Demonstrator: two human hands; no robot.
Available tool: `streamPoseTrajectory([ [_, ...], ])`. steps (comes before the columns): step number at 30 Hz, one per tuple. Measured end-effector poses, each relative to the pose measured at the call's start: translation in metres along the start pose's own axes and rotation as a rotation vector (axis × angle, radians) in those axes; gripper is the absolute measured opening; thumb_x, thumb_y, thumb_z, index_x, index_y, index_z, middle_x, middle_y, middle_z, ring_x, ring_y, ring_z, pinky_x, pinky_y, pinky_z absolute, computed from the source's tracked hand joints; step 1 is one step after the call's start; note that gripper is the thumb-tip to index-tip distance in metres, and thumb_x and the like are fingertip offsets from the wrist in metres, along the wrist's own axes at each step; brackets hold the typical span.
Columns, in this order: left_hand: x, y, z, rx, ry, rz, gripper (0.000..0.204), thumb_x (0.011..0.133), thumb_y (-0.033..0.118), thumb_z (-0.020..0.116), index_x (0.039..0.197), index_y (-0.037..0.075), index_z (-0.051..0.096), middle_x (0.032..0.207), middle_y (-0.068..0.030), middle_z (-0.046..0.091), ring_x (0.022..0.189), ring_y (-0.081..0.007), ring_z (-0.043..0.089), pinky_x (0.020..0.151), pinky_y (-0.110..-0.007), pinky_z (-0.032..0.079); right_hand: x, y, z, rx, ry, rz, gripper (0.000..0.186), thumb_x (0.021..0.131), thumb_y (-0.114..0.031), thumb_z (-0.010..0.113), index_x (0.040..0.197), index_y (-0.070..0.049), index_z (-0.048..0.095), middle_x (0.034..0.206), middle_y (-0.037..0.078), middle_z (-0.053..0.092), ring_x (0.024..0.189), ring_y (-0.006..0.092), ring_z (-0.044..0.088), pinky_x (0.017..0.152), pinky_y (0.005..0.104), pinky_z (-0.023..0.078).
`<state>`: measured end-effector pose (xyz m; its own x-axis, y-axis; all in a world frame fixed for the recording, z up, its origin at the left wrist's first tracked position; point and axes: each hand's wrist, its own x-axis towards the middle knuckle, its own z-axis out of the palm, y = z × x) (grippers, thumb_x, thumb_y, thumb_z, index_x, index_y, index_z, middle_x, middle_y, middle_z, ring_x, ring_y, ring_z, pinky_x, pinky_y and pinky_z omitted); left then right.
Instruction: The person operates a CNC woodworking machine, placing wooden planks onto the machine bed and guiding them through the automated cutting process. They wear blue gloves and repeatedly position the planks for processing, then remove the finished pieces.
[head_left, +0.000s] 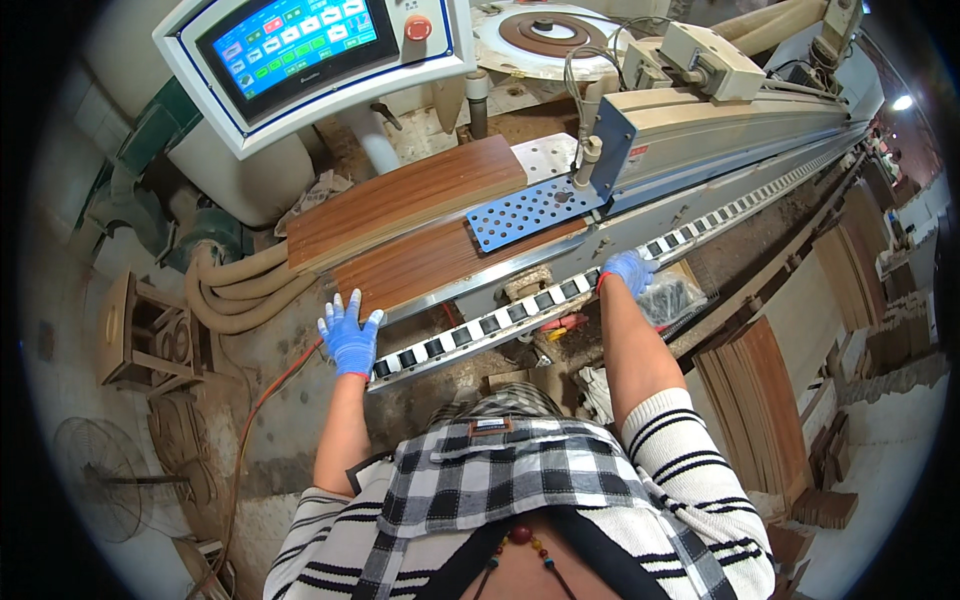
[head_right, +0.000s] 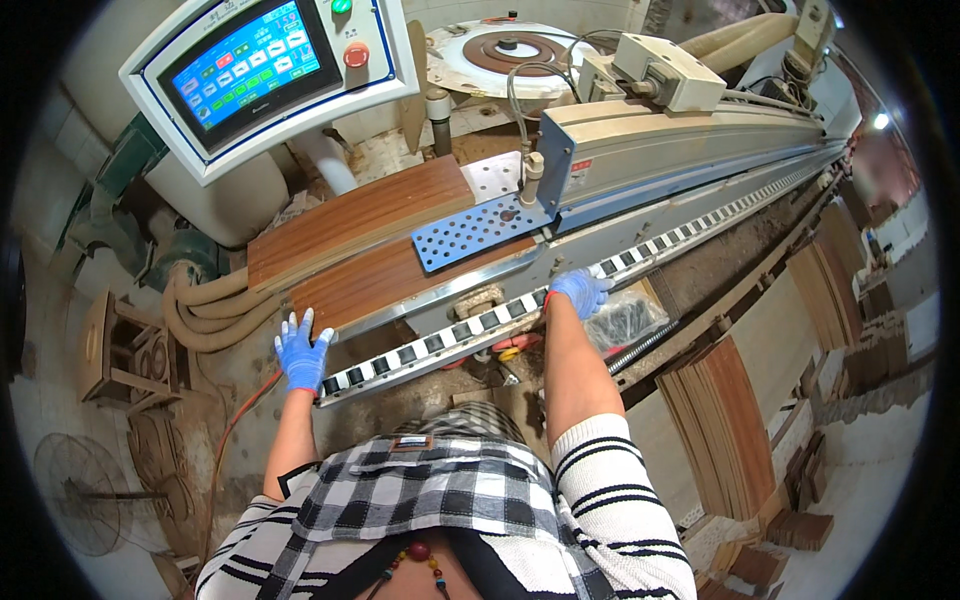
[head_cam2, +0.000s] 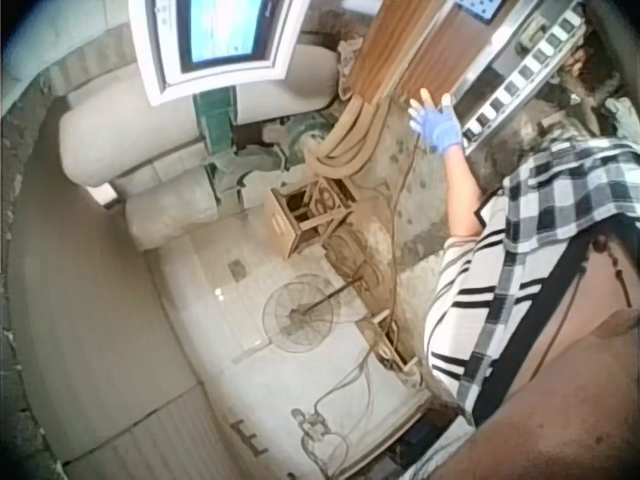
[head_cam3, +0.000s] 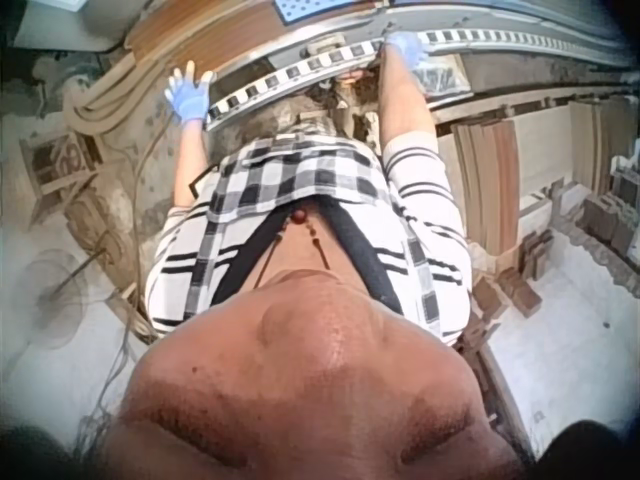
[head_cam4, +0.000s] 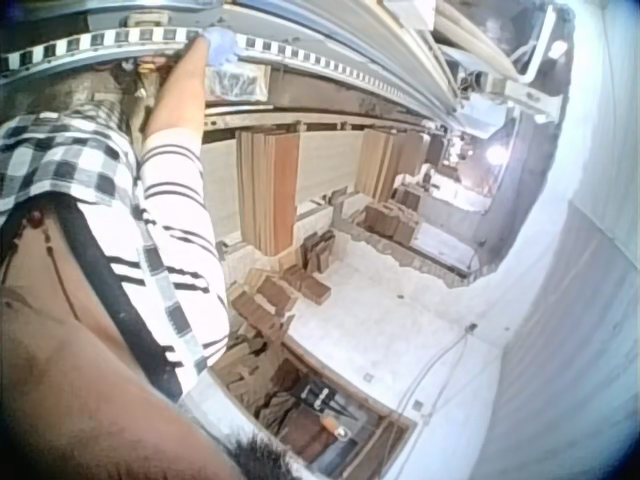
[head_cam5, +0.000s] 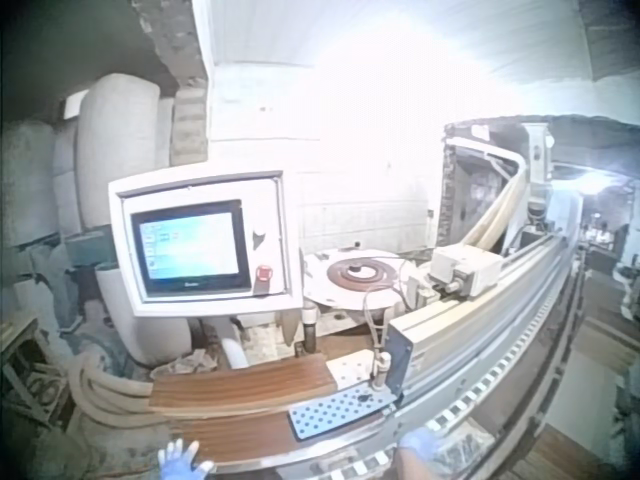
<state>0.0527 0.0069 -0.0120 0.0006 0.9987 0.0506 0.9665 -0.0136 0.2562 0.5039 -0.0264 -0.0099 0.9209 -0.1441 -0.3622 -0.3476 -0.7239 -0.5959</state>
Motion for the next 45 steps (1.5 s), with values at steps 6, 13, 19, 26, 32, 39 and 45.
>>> streamPoseTrajectory([
  [6,0.003,0.036,0.010,0.030,0.007,0.076,0.064,0.084,0.053,0.057,0.138,0.021,0.046,0.147,-0.0201,0.033,0.137,-0.0357,0.026,0.113,-0.050,0.010,0.016,0.007,0.016,0.062,0.084,0.001,0.048,0.091,-0.041,0.045,0.126,-0.008,0.041,0.124,0.018,0.049,0.111,0.0356,0.054,0.092,0.0464,0.044],
  [13,0.006,0.087,0.035,0.086,0.169,0.240,0.061,0.084,0.052,0.057,0.133,0.015,0.051,0.140,-0.0266,0.039,0.134,-0.0389,0.031,0.111,-0.049,0.017,0.007,0.003,0.009,0.056,0.064,0.007,0.048,0.096,-0.038,0.039,0.135,-0.010,0.035,0.122,0.019,0.051,0.109,0.0367,0.055,0.087,0.0463,0.048],
  [19,0.047,0.109,-0.023,-0.050,0.053,0.400,0.041,0.085,0.039,0.059,0.115,0.011,0.062,0.111,-0.0149,0.063,0.107,-0.0304,0.055,0.101,-0.044,0.034,0.015,0.005,0.013,0.056,0.058,0.003,0.052,0.094,-0.040,0.042,0.136,-0.010,0.035,0.122,0.020,0.051,0.108,0.0371,0.055,0.088,0.0459,0.048],
  [26,0.127,0.075,-0.045,0.308,0.089,0.337,0.073,0.085,0.047,0.058,0.145,0.016,0.031,0.151,-0.0108,0.027,0.140,-0.0306,0.021,0.113,-0.049,0.012,0.031,0.010,0.023,0.007,0.030,-0.024,0.053,0.095,-0.044,0.038,0.136,-0.009,0.036,0.127,0.019,0.049,0.111,0.0374,0.053,0.088,0.0474,0.047],
  [32,0.132,0.063,-0.032,0.311,0.029,0.348,0.071,0.084,0.045,0.061,0.143,0.016,0.034,0.149,-0.0104,0.032,0.138,-0.0285,0.028,0.112,-0.049,0.018,0.006,0.004,0.004,0.060,0.009,-0.010,0.051,0.094,-0.039,0.041,0.135,-0.010,0.036,0.126,0.018,0.049,0.112,0.0373,0.053,0.089,0.0471,0.047],
  [39,0.111,0.027,0.002,0.526,0.300,0.370,0.056,0.085,0.024,0.061,0.136,0.009,0.042,0.137,-0.0133,0.045,0.126,-0.0281,0.042,0.107,-0.042,0.029,0.005,0.003,0.004,0.069,0.004,-0.007,0.050,0.092,-0.037,0.044,0.134,-0.010,0.037,0.125,0.018,0.049,0.110,0.0361,0.053,0.090,0.0463,0.046],
  [45,0.088,-0.020,-0.053,0.526,0.346,0.385,0.055,0.085,0.005,0.047,0.139,0.012,0.039,0.125,-0.0118,0.052,0.112,-0.0290,0.049,0.100,-0.041,0.035,0.013,0.006,0.008,0.052,0.012,-0.002,0.052,0.093,-0.041,0.042,0.134,-0.009,0.036,0.124,0.017,0.049,0.111,0.0360,0.053,0.090,0.0467,0.046],
])
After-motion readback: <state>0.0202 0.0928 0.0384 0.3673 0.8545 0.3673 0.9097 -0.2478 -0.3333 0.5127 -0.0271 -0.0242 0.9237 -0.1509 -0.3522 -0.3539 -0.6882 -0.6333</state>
